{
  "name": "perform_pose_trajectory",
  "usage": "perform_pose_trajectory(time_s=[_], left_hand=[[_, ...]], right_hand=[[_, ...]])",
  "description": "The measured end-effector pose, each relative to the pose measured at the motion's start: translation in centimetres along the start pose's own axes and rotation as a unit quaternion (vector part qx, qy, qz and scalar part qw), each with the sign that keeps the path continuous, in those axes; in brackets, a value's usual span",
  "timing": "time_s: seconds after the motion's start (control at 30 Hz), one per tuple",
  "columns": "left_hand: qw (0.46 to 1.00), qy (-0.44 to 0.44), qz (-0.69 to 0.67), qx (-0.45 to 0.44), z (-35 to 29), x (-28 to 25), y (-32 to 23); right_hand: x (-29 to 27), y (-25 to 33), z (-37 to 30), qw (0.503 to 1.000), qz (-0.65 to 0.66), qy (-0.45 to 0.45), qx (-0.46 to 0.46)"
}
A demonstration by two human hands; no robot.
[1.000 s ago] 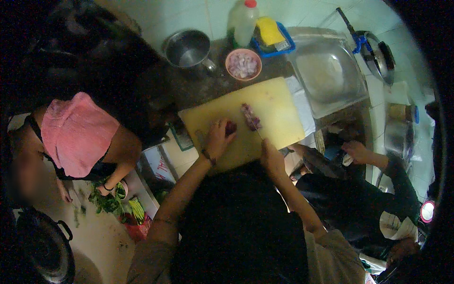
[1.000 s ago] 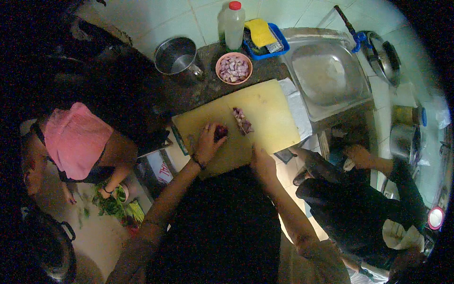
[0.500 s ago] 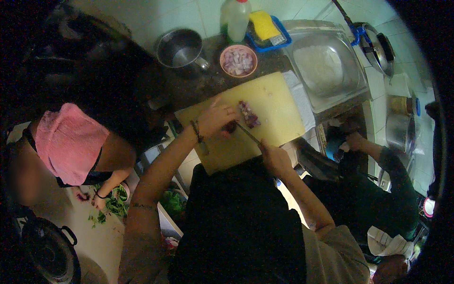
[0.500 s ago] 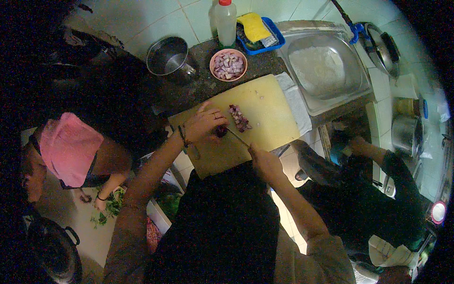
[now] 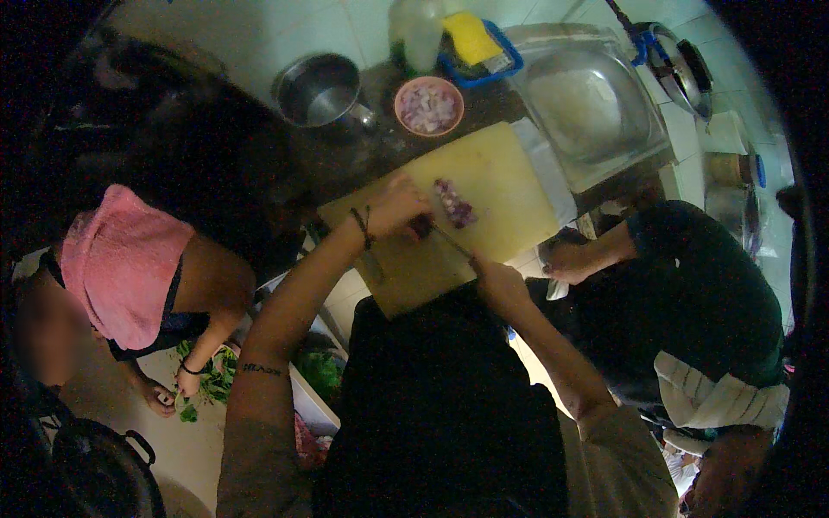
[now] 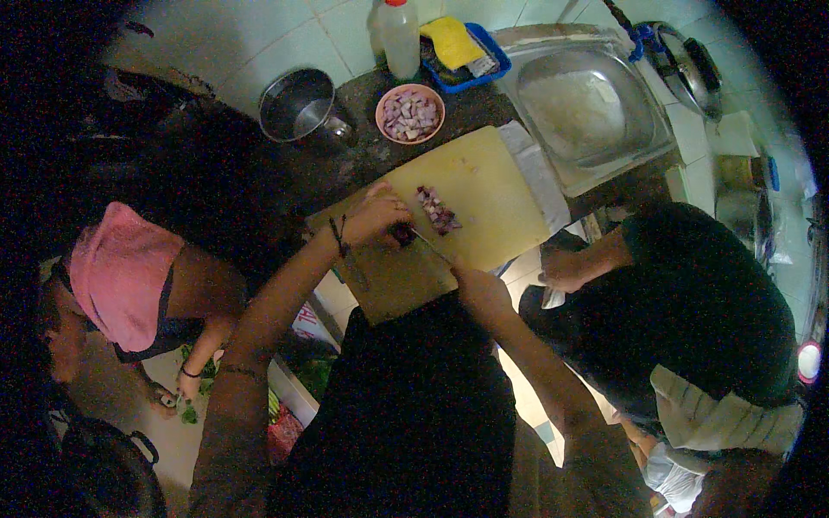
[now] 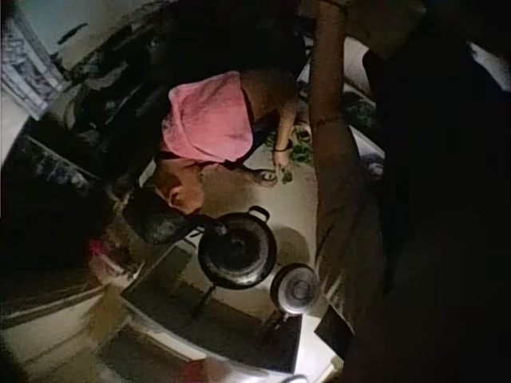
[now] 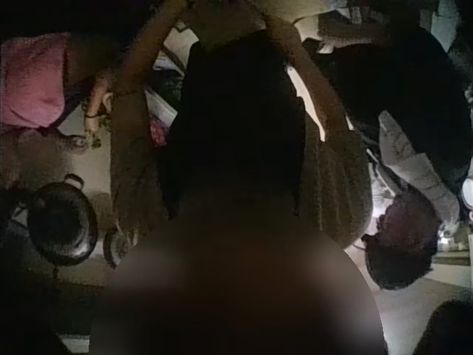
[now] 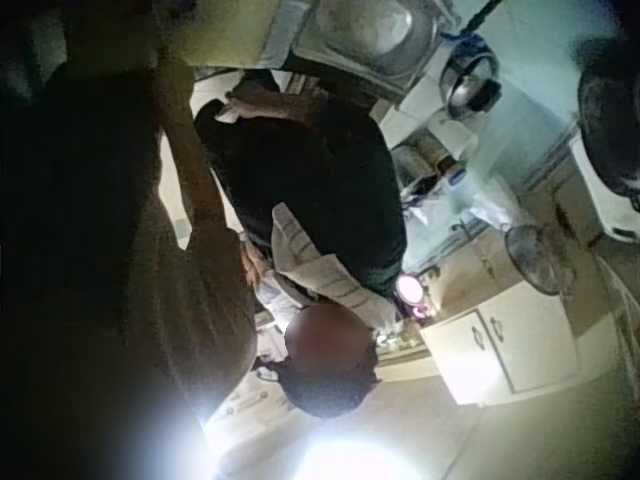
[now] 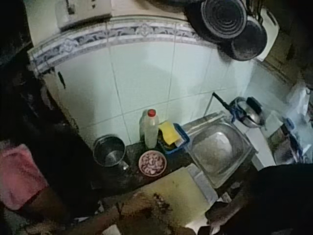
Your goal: The person chops an onion on a cutting board, transfers the pieces into a bowl, and stores the bowl in the refrigerator. They then wash the cutting board and knife, retrieve a plastic bag from the freezer, and wash a pot in the sink.
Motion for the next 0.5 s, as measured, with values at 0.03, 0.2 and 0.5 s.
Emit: perform_pose_trajectory(time_s=[0.03,0.2,0.5], left_hand=[[1.0,0.023,-0.012,-0.01,0.0,0.1,0.1],[1.0,0.013,-0.006,0.016,-0.2,-0.1,0.8],[0.999,-0.008,0.007,0.03,-1.2,-0.3,0.1]], right_hand=[[0.0,0.2,-0.2,1.0,0.002,-0.018,-0.017],[0.8,1.1,0.0,1.0,0.005,-0.016,-0.014],[2.7,2.1,0.5,0.998,-0.046,-0.014,0.046]])
Point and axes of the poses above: each hand's wrist, its own z-axis towards the middle knuckle, its own x-axis out of the palm, y = z × x, the point moved 1 cm from there along z, towards the middle knuckle, and after that the axes turned 14 degrees about y, right-handed, at the moved point
